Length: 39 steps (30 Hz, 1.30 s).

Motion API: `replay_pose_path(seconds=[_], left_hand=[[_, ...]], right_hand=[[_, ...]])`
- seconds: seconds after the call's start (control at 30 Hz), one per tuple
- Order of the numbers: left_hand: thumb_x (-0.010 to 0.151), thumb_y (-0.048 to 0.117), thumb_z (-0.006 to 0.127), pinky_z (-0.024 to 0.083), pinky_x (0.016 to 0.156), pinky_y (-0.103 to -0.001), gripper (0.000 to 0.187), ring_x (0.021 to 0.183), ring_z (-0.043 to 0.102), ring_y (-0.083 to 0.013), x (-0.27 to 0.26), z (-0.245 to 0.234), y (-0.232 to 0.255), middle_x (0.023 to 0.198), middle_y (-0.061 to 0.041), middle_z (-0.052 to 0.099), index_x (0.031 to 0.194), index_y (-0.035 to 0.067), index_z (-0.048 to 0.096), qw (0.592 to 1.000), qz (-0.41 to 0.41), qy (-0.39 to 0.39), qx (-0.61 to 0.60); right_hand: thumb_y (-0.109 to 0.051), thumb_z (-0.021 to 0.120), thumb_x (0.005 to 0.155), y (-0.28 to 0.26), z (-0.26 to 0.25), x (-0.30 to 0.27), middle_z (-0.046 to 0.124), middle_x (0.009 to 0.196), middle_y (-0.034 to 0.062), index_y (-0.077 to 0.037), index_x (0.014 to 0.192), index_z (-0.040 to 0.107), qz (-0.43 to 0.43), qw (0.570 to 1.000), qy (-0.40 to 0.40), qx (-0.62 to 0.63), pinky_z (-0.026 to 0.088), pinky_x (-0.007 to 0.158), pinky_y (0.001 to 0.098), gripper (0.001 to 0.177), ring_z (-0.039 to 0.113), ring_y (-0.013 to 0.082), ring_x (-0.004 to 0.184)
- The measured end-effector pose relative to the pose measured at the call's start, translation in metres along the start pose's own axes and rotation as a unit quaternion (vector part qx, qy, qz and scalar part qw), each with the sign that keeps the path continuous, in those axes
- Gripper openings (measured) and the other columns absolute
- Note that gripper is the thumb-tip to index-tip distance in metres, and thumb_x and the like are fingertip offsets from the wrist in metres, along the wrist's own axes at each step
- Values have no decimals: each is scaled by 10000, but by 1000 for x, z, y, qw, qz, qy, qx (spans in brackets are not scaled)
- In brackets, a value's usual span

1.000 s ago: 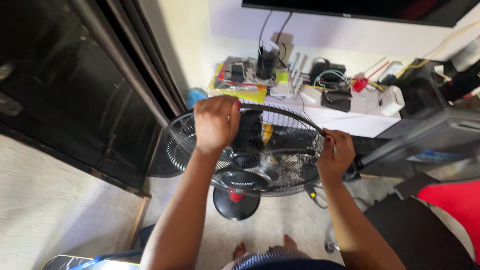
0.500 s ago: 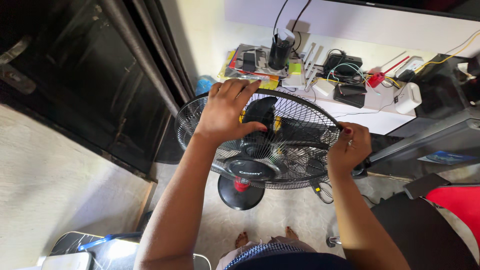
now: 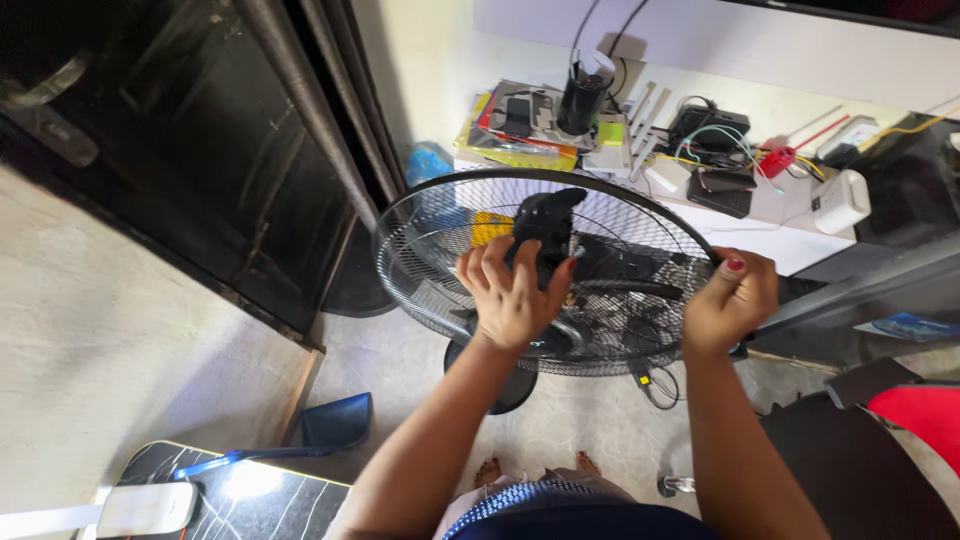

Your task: The person reassembles a standing electric fan by hand. They attach the fan blades to the motor hub, secure them with a central nut, and then fit both the rear and front wire cages onto the fan head.

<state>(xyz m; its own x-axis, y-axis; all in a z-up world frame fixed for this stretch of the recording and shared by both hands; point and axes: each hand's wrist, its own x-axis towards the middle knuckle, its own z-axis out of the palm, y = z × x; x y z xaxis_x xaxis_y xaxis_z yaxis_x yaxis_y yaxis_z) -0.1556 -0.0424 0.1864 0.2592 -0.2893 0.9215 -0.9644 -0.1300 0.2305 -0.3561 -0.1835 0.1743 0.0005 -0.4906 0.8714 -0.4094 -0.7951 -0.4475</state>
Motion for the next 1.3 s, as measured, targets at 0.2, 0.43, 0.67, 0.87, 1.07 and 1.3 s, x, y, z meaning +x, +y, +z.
replay_pose_path(seconds=[0.2, 0.43, 0.67, 0.87, 1.07, 1.3], left_hand=[[894, 424, 826, 370, 1018, -518, 525, 1129, 480, -354, -21, 3, 7, 1205, -145, 533, 1207, 64, 604, 996, -79, -22, -21], [895, 378, 824, 396, 992, -488, 532, 1097, 501, -351, -33, -1, 10, 1158, -139, 569, 1247, 41, 610, 996, -87, -33, -1], [923, 269, 785, 408, 953, -461, 490, 1041, 540, -324, -21, -5, 28, 1130, -130, 603, 1298, 13, 602, 984, -154, -27, -83], [990, 117, 703, 474, 812, -422, 310, 894, 566, -303, 6, -5, 35, 989, -130, 573, 1262, -1, 613, 976, -168, -9, -136], [948, 77, 742, 492, 607, -354, 111, 671, 621, -222, 21, -8, 35, 789, -87, 630, 1040, 16, 736, 949, -272, -1, -159], [944, 20, 718, 505, 680, -360, 89, 758, 624, -248, 21, -8, 31, 886, -113, 628, 1033, 14, 713, 952, -247, 16, -178]], right_hand=[[-369, 467, 1250, 8, 1, 0, 652, 974, 161, 40, 1010, 685, -7, 1000, -1, 2, 476, 804, 395, 521, 627, 299, 907], [-382, 468, 1241, 16, 3, -3, 661, 970, 147, 22, 989, 706, -6, 1000, 5, -23, 487, 823, 417, 532, 633, 297, 919], [-330, 496, 1236, 12, 0, -4, 644, 981, 151, 31, 1001, 702, 5, 1000, 5, -8, 476, 759, 381, 478, 622, 271, 870], [-294, 500, 1215, 7, 1, -3, 603, 986, 133, 46, 1006, 703, 50, 998, -2, 42, 436, 727, 334, 448, 570, 207, 811], [-307, 479, 1222, 3, 0, -2, 591, 995, 123, 40, 1021, 703, 58, 998, -15, 35, 440, 749, 326, 458, 575, 195, 832], [-307, 469, 1216, 1, 1, 1, 602, 943, 124, 27, 1013, 712, 46, 999, -11, -1, 444, 751, 360, 460, 587, 227, 832]])
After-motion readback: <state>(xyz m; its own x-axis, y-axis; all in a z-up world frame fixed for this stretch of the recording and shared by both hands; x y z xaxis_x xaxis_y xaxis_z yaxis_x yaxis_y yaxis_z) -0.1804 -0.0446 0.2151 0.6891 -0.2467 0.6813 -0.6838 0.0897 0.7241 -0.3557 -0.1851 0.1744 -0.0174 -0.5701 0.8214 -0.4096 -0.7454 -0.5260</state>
